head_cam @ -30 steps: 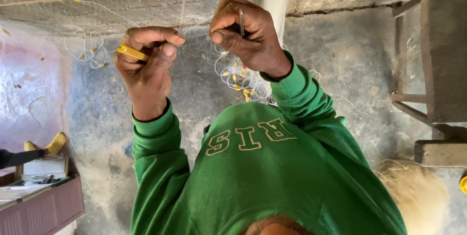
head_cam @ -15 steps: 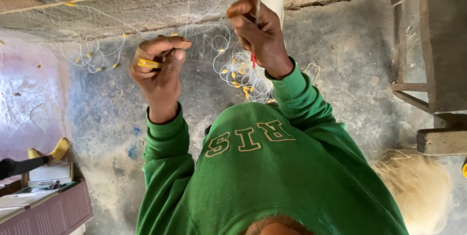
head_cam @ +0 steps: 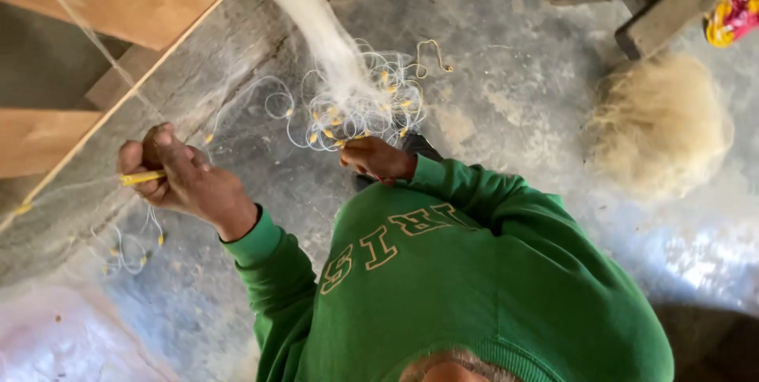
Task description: Repairing a fishing net using a netting needle and scissors
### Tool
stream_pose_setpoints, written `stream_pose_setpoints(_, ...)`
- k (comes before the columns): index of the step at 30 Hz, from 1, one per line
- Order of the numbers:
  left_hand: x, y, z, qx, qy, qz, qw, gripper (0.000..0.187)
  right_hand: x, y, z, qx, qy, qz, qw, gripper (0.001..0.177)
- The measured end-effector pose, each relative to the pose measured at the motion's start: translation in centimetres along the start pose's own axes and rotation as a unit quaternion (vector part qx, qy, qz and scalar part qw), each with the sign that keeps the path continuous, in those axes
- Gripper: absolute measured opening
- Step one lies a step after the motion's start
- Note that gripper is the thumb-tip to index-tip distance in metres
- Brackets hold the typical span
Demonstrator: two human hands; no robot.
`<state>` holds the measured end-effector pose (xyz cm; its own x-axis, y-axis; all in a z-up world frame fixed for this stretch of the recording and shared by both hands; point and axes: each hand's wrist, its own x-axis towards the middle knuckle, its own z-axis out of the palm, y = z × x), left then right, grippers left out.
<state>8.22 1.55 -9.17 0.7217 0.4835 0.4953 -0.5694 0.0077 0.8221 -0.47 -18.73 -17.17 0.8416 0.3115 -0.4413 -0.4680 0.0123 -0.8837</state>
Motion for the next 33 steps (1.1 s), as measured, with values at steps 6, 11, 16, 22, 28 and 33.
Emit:
stream_pose_setpoints(6, -2.6, -2.5, 1.1, -0.022, 0.073, -0.092, 0.993, 0.018, -0.1, 4.9, -0.1, 0.076, -0.019, -0.078, 0.994, 0.014)
stream_pose_setpoints(11, -3.5, -3.5, 1.9, -0.053, -0.029, 0.036, 0.997, 0.022, -1.7, 0.2, -1.6, 0.110, 0.006, -0.114, 0.987, 0.021)
stream_pose_setpoints(16, -3.0, -0.3, 6.2, -0.025, -0.010, -0.051, 0.998, 0.018, -2.5, -2.2, -3.7, 0.104, -0.193, -0.149, 0.964, 0.014)
stream_pose_setpoints(22, -5.4, -1.4, 8.7, -0.230, -0.006, -0.207, 0.951, 0.011, -2.6, -3.0, -9.5, -0.245, -0.378, -0.251, 0.857, 0.019)
stream_pose_setpoints(28, -8.9, 1.3, 12.6, -0.296, 0.002, -0.252, 0.921, 0.015, -3.0, -11.0, -13.1, -0.513, -0.191, -0.537, 0.642, 0.032)
stream_pose_setpoints(33, -10.8, 3.9, 15.8, -0.216, 0.011, -0.116, 0.969, 0.014, -3.6, -14.9, -13.3, -0.603, -0.174, -0.608, 0.485, 0.023)
